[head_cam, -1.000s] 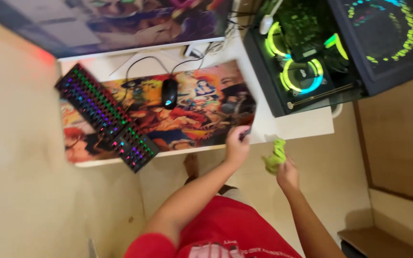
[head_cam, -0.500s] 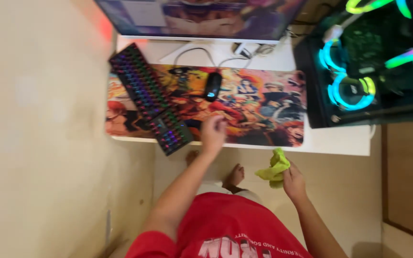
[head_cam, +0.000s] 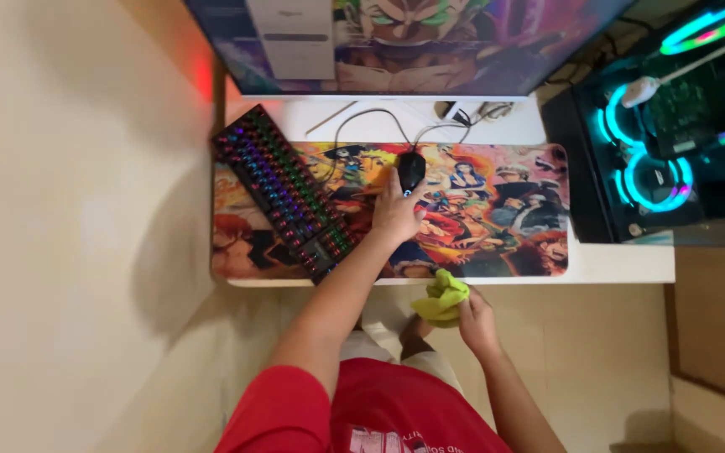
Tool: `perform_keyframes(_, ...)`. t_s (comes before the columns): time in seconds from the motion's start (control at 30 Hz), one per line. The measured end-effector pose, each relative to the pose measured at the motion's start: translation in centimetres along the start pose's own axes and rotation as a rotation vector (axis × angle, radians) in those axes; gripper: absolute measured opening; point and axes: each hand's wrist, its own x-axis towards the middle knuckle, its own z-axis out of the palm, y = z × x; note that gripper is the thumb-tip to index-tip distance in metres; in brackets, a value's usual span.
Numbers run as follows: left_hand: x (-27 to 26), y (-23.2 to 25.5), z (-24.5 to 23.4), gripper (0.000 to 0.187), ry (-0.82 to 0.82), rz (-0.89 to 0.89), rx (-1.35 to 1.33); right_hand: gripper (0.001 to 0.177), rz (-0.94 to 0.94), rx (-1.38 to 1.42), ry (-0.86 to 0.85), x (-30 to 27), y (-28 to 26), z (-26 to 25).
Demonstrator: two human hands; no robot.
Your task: Cleaning a computer desk, mousepad, and peripherals using a cleaning cloth.
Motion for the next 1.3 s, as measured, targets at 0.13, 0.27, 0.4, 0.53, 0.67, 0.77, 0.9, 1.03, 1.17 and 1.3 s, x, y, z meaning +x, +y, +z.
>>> perform_keyframes(0.13,1.4,3.5,0.6,0.074,-0.174,-0.028,-0.051,0.029,-0.011,0.07,0.069,-1.5,-0.7,-0.3)
perform_keyframes(0.27,1.5,7.9,4.5,0.072,-0.324,0.025,-0.072,0.031,0.036,0.158,0.142,-2.6,-0.3,-2.1)
perform_keyframes(0.4,1.6,11.7,7.6,0.075,-0.233,0.125,-0.112,0.03,0.145,0.093,0.217,-3.5,1.2,-4.0)
perform_keyframes(0.53,1.1,12.2,7.6,0.072,-0.368,0.084,-0.223,0.031,0.063,0.083,0.198,-2.3,0.6,-5.7)
perform_keyframes(0.67,-3.5,8.6,7.0,0.041,0.138,0.145,-0.524,0.032,0.14,0.142,0.12,-0.4,0.7,-6.3)
perform_keyframes(0.77,-8.0,6.6,-0.1,0.019,0.255,-0.019,-0.783,0.03,-0.191,-0.054,0.065,2.6,-5.8,-6.0)
perform_keyframes(0.9,-13.8,2.0,-1.4,0.022,0.09,-0.119,-1.117,0.029,-0.471,-0.064,-0.167,5.0,-15.0,-2.9)
perform_keyframes(1.03,-18.5,-2.7,-1.2,0.025,-0.08,-0.295,-1.526,0.047,-0.654,-0.194,-0.479,5.1,-22.6,2.4)
perform_keyframes(1.17,-22.3,-6.3,-2.7,0.037,0.102,-0.272,-1.0,0.042,-0.804,-0.238,-0.799,3.7,-26.8,9.1)
perform_keyframes(1.3,-25.8,-9.7,-2.2,0.046,0.402,-0.304,-2.34,0.033,-1.093,-0.263,-0.918,2.1,-29.9,12.3)
